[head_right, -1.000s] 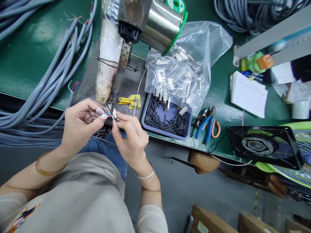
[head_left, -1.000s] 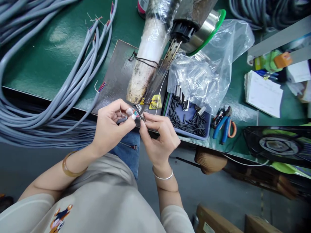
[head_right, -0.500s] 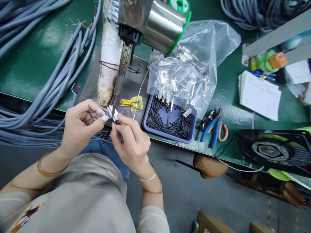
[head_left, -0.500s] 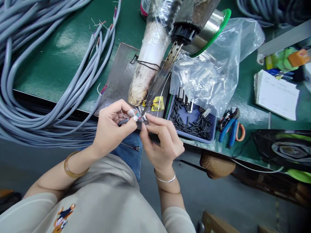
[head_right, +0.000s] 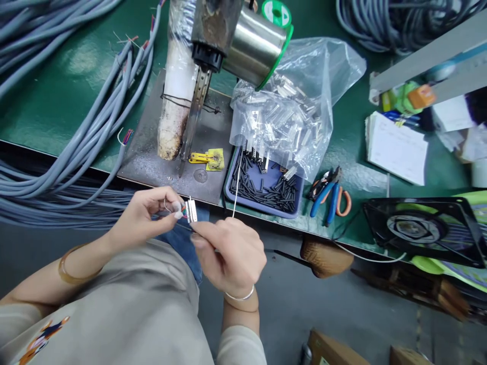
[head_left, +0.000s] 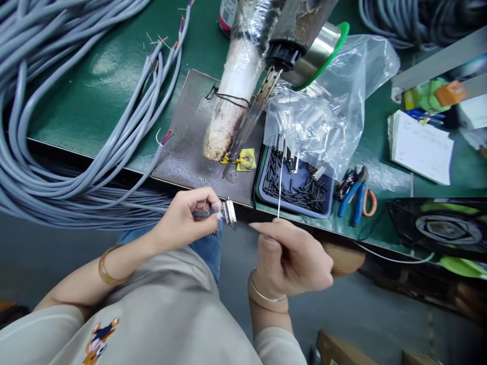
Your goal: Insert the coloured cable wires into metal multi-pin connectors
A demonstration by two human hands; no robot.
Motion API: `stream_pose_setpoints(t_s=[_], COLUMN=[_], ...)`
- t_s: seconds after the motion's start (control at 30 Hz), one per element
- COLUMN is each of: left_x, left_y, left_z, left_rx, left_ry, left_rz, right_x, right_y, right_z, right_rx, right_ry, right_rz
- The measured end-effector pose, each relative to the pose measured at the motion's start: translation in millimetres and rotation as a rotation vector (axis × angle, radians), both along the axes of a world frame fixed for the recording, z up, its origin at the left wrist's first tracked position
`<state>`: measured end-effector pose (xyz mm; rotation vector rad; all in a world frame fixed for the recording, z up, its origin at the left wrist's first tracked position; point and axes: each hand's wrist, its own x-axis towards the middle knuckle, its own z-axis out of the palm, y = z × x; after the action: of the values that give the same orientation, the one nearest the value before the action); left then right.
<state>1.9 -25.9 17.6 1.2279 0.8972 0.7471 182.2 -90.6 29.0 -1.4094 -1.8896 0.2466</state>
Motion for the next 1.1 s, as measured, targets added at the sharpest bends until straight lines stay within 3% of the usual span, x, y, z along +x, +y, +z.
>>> stream_pose_setpoints(t_s=[0.17,0.3,0.47,0.73,0.97,1.03,1.1], left_x=[-5,-9,-12,-16,-28,-30,-32], left_y=[-17,-20,-19,-16,-5,-4,-2], left_z=[-10.9,-16.3,-16.9,-17.1,-0.6,0.7,-1.8], left_rx=[-0.082,-0.065,-0.127,-0.177,-0.262,-0.258,-0.267], left_ry=[-0.003,-0.026,-0.125,-0.194,-0.178,-0.176,-0.2], left_rz=[-0.18,-0.205,-0.223,-0.227,-0.238,-0.191,-0.139], right_x=[-15,-17,-16,-21,-5,7,26], right_y=[15,35,44,43,26,25,27], right_z=[15.8,11.9,15.0,29.5,48.8,54.7,56.4], right_rx=[-0.247,-0.459,-0.562,-0.57,-0.477,-0.388,-0.244], right_ry=[-0.129,-0.176,-0.097,-0.09,-0.027,0.017,0.003], right_rz=[0.233,0.391,0.514,0.484,0.356,0.226,-0.032])
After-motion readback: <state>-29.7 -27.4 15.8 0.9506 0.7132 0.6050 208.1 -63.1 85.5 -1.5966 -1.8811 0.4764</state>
